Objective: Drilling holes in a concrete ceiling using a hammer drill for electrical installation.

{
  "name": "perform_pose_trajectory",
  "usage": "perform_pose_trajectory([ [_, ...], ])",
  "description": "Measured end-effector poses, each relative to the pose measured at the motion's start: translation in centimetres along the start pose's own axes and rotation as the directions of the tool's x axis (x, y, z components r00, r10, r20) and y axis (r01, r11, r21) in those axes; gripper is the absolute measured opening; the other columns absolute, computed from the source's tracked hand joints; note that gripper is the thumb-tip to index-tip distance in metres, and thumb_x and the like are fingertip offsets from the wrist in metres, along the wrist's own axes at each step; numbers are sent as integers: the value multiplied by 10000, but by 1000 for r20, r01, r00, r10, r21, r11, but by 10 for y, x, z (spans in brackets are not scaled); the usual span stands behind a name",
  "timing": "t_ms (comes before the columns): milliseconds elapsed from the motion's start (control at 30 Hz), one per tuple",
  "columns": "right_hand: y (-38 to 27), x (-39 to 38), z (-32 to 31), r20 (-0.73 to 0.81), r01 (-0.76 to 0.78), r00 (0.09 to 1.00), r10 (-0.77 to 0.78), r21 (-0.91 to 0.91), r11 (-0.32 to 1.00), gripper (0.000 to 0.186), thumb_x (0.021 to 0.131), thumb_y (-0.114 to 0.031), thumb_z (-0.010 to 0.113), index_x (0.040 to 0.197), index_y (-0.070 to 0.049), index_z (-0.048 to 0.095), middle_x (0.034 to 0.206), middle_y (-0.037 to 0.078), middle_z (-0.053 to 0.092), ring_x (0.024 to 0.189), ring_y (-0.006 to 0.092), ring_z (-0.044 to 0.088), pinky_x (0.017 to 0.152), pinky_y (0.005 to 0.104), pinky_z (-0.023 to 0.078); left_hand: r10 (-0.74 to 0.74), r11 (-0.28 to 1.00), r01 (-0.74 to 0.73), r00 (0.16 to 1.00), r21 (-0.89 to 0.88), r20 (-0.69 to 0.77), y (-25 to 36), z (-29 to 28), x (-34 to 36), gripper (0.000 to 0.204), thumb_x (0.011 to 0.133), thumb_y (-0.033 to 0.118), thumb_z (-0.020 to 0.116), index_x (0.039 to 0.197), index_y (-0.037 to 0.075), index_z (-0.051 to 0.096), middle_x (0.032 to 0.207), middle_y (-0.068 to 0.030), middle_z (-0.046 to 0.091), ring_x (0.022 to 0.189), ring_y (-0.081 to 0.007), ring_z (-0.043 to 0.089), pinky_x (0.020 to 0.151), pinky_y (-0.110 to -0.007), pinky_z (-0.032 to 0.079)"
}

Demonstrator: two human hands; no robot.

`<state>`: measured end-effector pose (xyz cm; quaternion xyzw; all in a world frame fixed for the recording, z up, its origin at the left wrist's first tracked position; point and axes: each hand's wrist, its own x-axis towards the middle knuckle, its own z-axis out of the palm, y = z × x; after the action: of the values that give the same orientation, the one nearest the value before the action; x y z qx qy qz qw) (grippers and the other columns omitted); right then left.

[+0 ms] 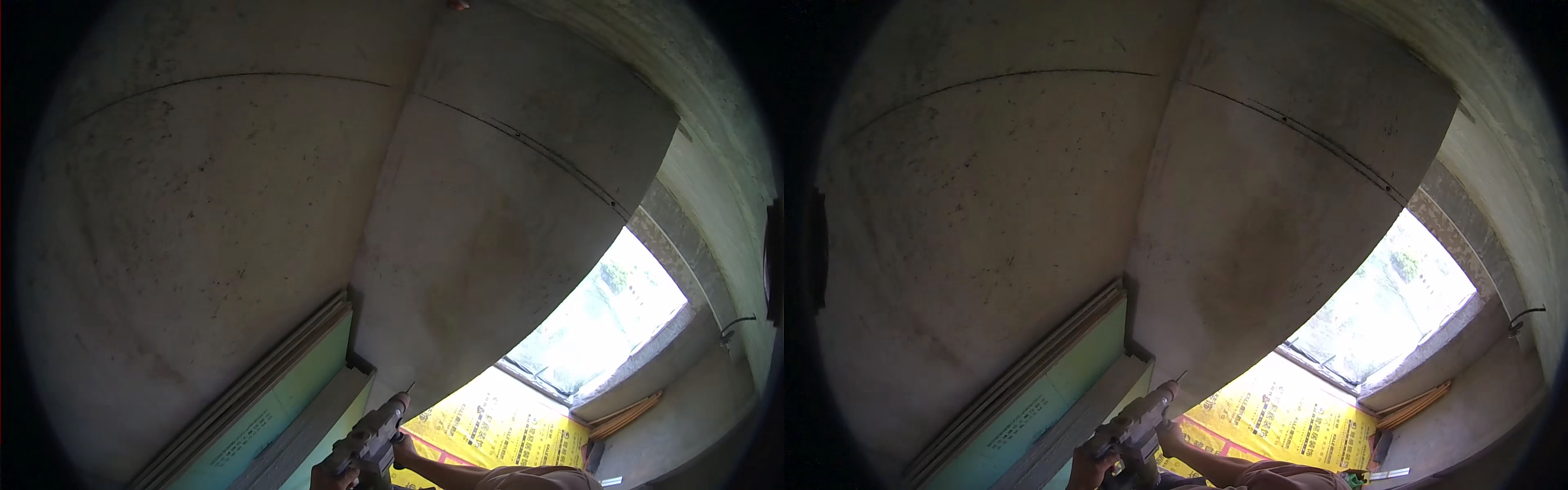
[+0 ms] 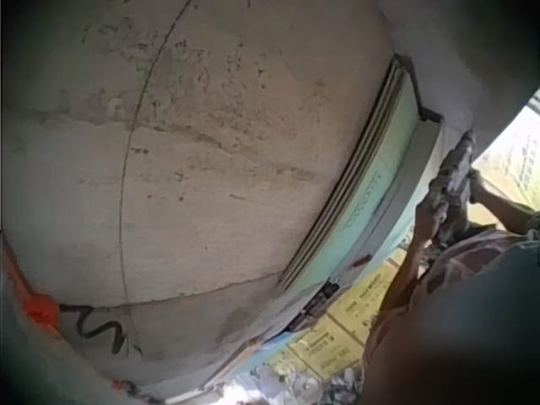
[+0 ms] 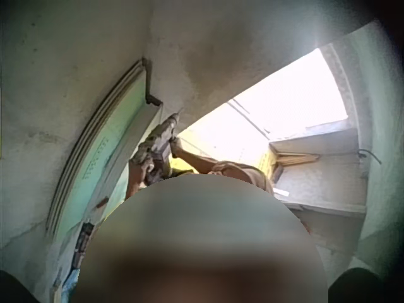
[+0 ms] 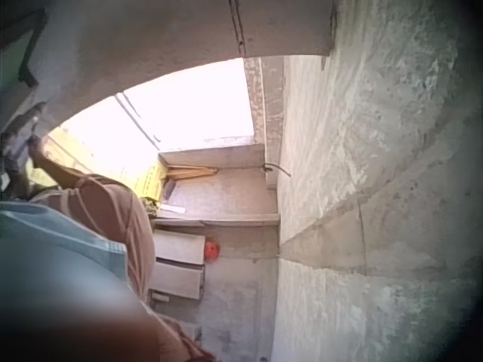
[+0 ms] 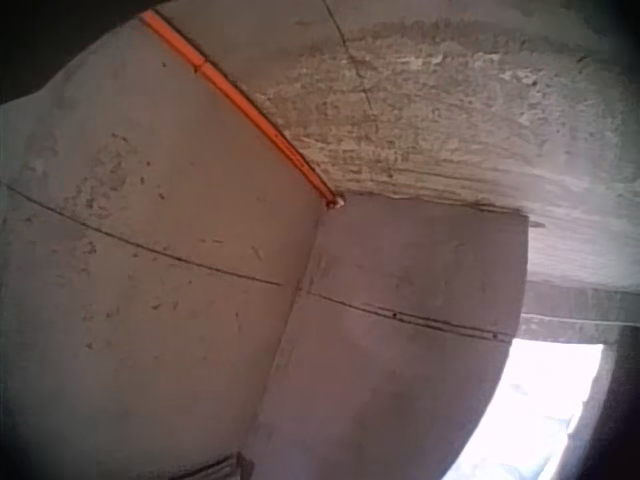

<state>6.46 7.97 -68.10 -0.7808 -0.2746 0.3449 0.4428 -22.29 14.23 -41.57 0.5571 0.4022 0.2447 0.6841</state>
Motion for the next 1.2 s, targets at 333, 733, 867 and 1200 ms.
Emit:
perform_pose_trajectory([
  [333, -83, 8, 8, -68, -90, 995, 79, -174, 981, 443, 908, -338, 574, 1178, 12, 606, 1033, 237, 687, 989, 339, 680, 775, 457, 529, 178, 955, -167, 984, -244, 22, 38, -14, 29, 231, 789, 16, 696, 1019, 35, 685, 786, -63, 682, 612, -156, 649, 588, -316, 534],
  [733, -468, 84, -49, -221, 498, 793, -568, -303, 813, 339, 743, -273, 711, 931, 9, 706, 857, 260, 692, 884, 413, 689, 738, 490, 520, 492, 787, -544, 838, -292, -237, 205, -37, 69, 45, 869, -6, 642, 895, 1, 607, 709, -46, 594, 566, -130, 564, 529, -279, 453],
  [867, -590, 107, -76, -163, 657, 677, -718, -306, 689, 367, 764, -291, 758, 935, 28, 705, 850, 271, 688, 861, 416, 687, 729, 452, 520, 575, 689, -654, 756, -314, -312, 298, -30, 87, 51, 872, -15, 623, 871, 28, 594, 697, -52, 577, 547, -135, 537, 517, -291, 441],
  [1200, -732, 154, -108, -168, 599, 650, -741, -487, 636, 489, 741, -408, 791, 903, 46, 706, 923, 261, 704, 881, 386, 699, 740, 451, 549, 448, 788, -554, 815, -268, -368, 455, -33, 110, 106, 904, 147, 618, 916, 47, 585, 740, -75, 591, 557, -168, 532, 527, -348, 460],
])
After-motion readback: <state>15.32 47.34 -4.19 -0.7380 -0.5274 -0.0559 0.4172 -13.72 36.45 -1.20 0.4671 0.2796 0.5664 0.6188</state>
